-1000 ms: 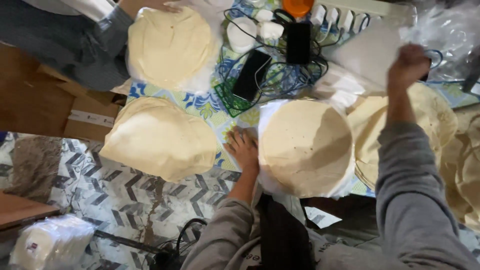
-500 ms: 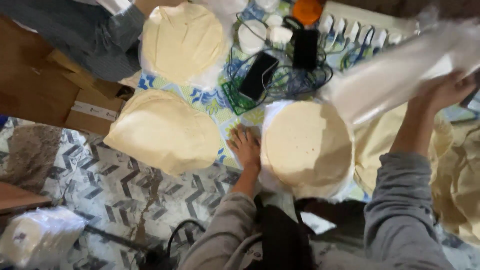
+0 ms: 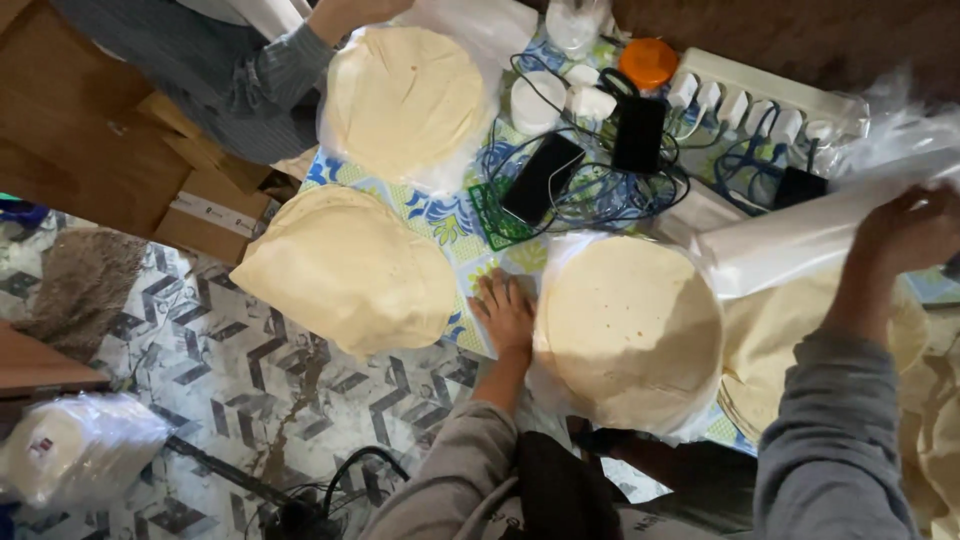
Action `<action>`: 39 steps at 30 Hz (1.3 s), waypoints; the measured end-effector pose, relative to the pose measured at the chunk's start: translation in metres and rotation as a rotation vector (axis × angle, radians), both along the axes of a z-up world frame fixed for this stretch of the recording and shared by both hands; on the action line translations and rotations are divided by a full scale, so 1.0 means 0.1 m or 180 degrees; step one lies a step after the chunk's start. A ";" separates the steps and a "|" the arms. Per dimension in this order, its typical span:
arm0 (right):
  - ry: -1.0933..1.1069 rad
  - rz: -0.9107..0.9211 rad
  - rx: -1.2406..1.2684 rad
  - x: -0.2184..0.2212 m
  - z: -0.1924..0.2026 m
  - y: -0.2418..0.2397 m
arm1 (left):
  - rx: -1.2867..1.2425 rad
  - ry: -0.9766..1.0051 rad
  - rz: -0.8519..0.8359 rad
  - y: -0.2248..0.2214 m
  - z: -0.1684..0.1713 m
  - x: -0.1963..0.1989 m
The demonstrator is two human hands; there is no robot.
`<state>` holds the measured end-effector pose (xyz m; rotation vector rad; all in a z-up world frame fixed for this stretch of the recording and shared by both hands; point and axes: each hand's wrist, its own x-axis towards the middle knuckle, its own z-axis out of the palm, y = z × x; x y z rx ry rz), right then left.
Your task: The person places flatbread onto sheets of plastic and then stacks the wrapped bread.
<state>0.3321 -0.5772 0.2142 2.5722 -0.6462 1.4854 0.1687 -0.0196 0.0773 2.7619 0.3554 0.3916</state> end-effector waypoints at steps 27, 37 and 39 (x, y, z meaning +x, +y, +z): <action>0.1343 0.2646 0.2096 -2.85 0.06 3.49 | -0.3488 -0.0404 -0.1238 0.00 1.29 -1.23; 0.1748 0.2812 0.3062 -3.42 0.07 3.65 | -0.3803 0.0418 -0.1755 -0.44 0.88 -1.43; 0.1694 0.2679 0.3233 -3.38 0.15 3.64 | -0.4117 0.0598 -0.1830 -0.44 0.88 -1.31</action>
